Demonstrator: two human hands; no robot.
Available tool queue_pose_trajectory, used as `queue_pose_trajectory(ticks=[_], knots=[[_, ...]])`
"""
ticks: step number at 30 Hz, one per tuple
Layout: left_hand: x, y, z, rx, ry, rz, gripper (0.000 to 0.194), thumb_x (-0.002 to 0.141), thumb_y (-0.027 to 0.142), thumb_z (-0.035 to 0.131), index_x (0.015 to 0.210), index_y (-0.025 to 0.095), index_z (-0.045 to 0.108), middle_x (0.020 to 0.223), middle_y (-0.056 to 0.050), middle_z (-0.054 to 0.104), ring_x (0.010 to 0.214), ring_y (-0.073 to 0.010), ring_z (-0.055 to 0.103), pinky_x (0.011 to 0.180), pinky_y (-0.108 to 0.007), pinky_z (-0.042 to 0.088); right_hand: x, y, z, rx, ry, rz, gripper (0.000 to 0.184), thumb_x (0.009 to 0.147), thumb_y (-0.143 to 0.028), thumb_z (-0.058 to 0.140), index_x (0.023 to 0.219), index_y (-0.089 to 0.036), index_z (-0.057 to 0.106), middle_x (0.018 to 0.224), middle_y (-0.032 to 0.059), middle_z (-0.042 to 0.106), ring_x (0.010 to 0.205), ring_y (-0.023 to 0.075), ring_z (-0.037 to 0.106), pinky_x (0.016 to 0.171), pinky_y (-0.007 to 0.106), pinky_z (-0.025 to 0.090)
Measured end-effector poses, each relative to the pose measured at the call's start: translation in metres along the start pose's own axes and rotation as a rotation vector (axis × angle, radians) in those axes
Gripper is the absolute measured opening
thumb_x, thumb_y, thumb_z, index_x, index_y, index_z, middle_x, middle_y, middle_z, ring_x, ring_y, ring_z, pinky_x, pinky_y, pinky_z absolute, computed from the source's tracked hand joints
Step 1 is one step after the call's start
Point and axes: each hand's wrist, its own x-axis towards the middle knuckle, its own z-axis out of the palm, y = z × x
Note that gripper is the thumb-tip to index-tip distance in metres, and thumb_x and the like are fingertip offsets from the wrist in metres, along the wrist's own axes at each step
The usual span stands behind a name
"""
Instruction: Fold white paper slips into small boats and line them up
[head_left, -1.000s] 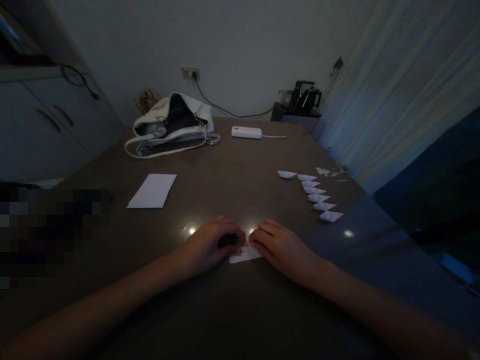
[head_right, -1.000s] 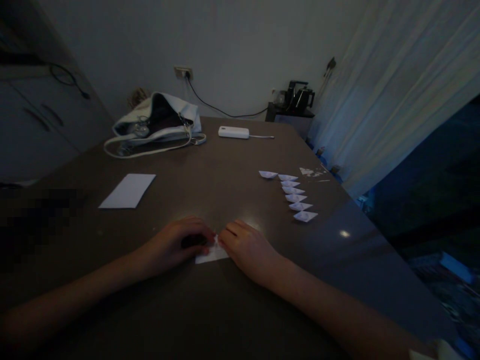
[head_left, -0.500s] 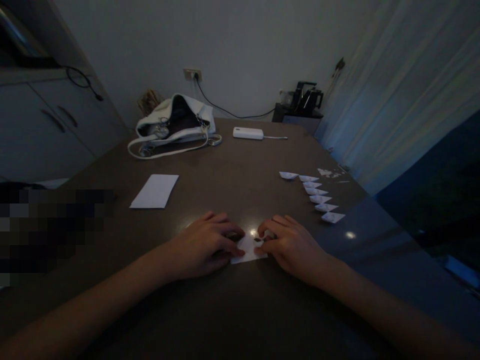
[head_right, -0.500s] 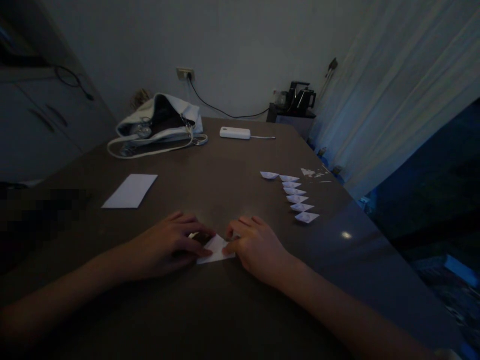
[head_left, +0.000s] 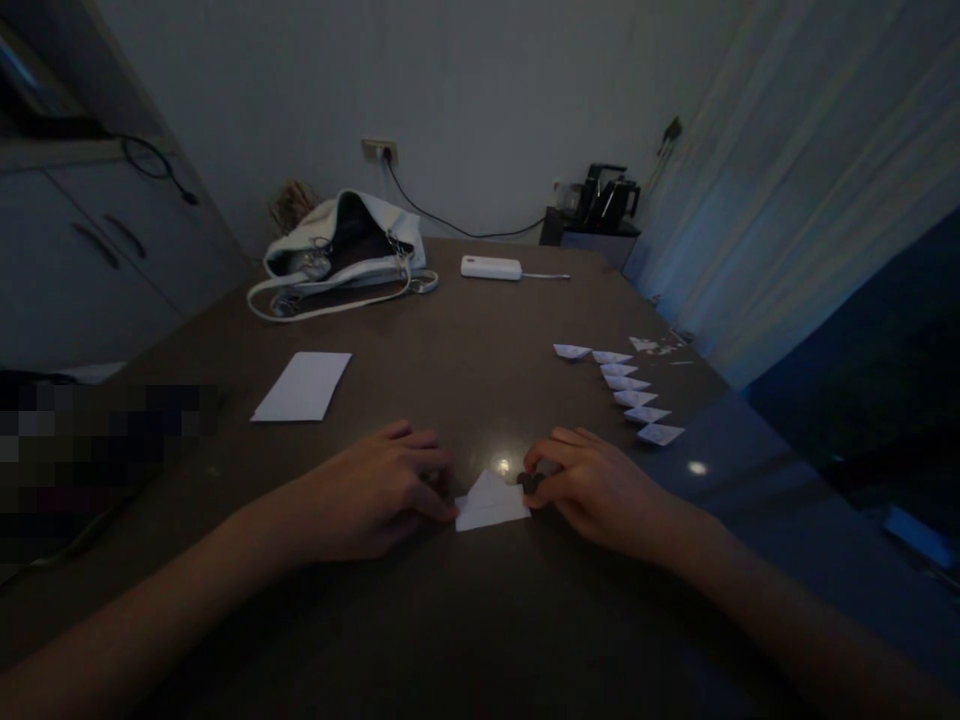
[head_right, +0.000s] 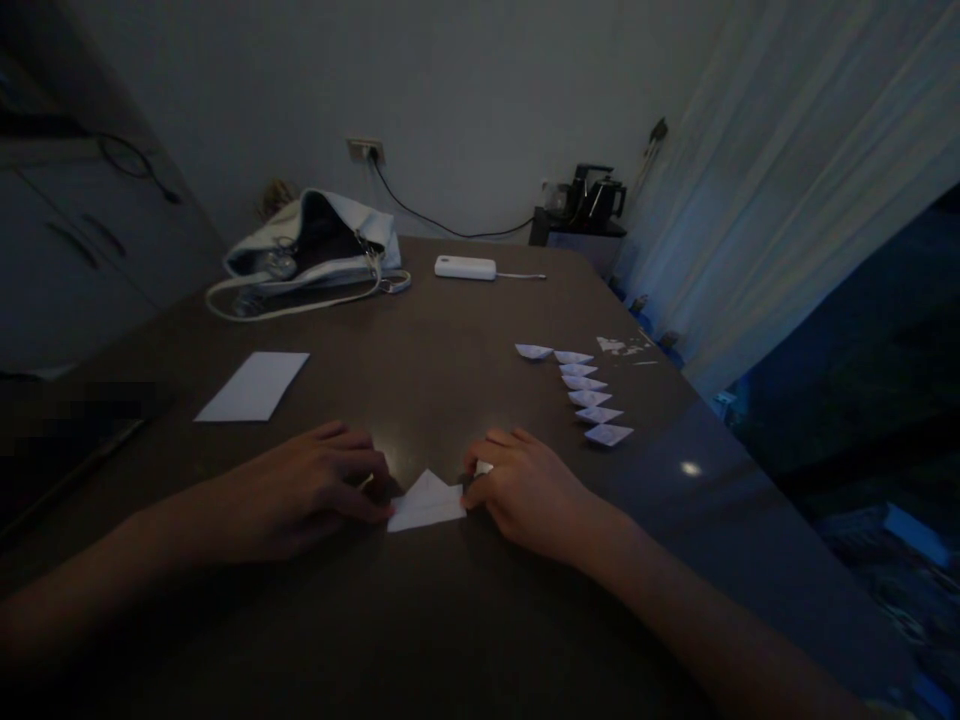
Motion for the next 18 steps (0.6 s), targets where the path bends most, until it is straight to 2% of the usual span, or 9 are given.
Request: queue_pose_trajectory(ticks=[5, 7, 9, 11, 15, 18], knots=[[0.005, 0.01, 0.005, 0.035, 0.041, 0.024, 0.019, 0.081, 0.012, 0.055, 0.09, 0.024, 0.066, 0.099, -0.002, 0.063, 0.091, -0.0214, 0.053, 0.078, -0.036, 0.033, 0.003, -0.009, 0.004, -0.089, -0.013, -0.038, 0.018, 0.079, -0.006, 0.055, 0.081, -0.018, 0.068, 0.094, 0.0042, 0.065, 0.088, 0.0192, 0.052, 0.076, 0.033, 0.033], [0.007, 0.012, 0.007, 0.045, 0.052, 0.04, 0.016, 0.083, 0.013, 0.055, 0.089, 0.022, 0.066, 0.098, -0.003, 0.063, 0.091, -0.0215, 0.053, 0.078, -0.036, 0.033, 0.005, -0.015, 0.007, -0.155, -0.029, -0.079, 0.018, 0.083, -0.009, 0.053, 0.092, -0.018, 0.066, 0.089, 0.0045, 0.065, 0.085, 0.0195, 0.051, 0.073, 0.033, 0.032], [0.007, 0.013, 0.008, 0.041, 0.053, 0.05, 0.015, 0.083, 0.013, 0.054, 0.089, 0.021, 0.066, 0.095, -0.003, 0.064, 0.09, -0.0212, 0.053, 0.079, -0.036, 0.033, 0.006, -0.02, 0.011, -0.209, -0.032, -0.114, 0.026, 0.087, -0.014, 0.052, 0.11, -0.02, 0.062, 0.089, 0.004, 0.065, 0.084, 0.0198, 0.051, 0.072, 0.034, 0.03], [0.007, 0.012, 0.008, 0.028, 0.053, 0.048, 0.015, 0.083, 0.012, 0.054, 0.088, 0.021, 0.066, 0.094, -0.003, 0.064, 0.09, -0.021, 0.053, 0.08, -0.036, 0.034, 0.007, -0.022, 0.014, -0.264, -0.023, -0.127, 0.029, 0.09, -0.02, 0.051, 0.118, -0.025, 0.058, 0.092, 0.0037, 0.064, 0.083, 0.0201, 0.05, 0.071, 0.034, 0.028], [0.007, 0.009, 0.008, 0.007, 0.057, 0.029, 0.015, 0.081, 0.011, 0.055, 0.085, 0.021, 0.066, 0.093, -0.002, 0.063, 0.09, -0.0207, 0.053, 0.079, -0.035, 0.035, 0.006, -0.021, 0.015, -0.337, -0.007, -0.142, 0.027, 0.092, -0.022, 0.051, 0.117, -0.028, 0.059, 0.097, 0.0034, 0.064, 0.085, 0.0206, 0.05, 0.07, 0.034, 0.026], [0.007, 0.008, 0.007, 0.001, 0.05, 0.023, 0.018, 0.08, 0.01, 0.055, 0.086, 0.022, 0.066, 0.095, -0.002, 0.063, 0.091, -0.0206, 0.054, 0.079, -0.035, 0.035, 0.004, -0.018, 0.01, -0.347, -0.002, -0.138, 0.021, 0.091, -0.022, 0.054, 0.108, -0.029, 0.065, 0.099, 0.0017, 0.065, 0.087, 0.0205, 0.05, 0.07, 0.034, 0.026]])
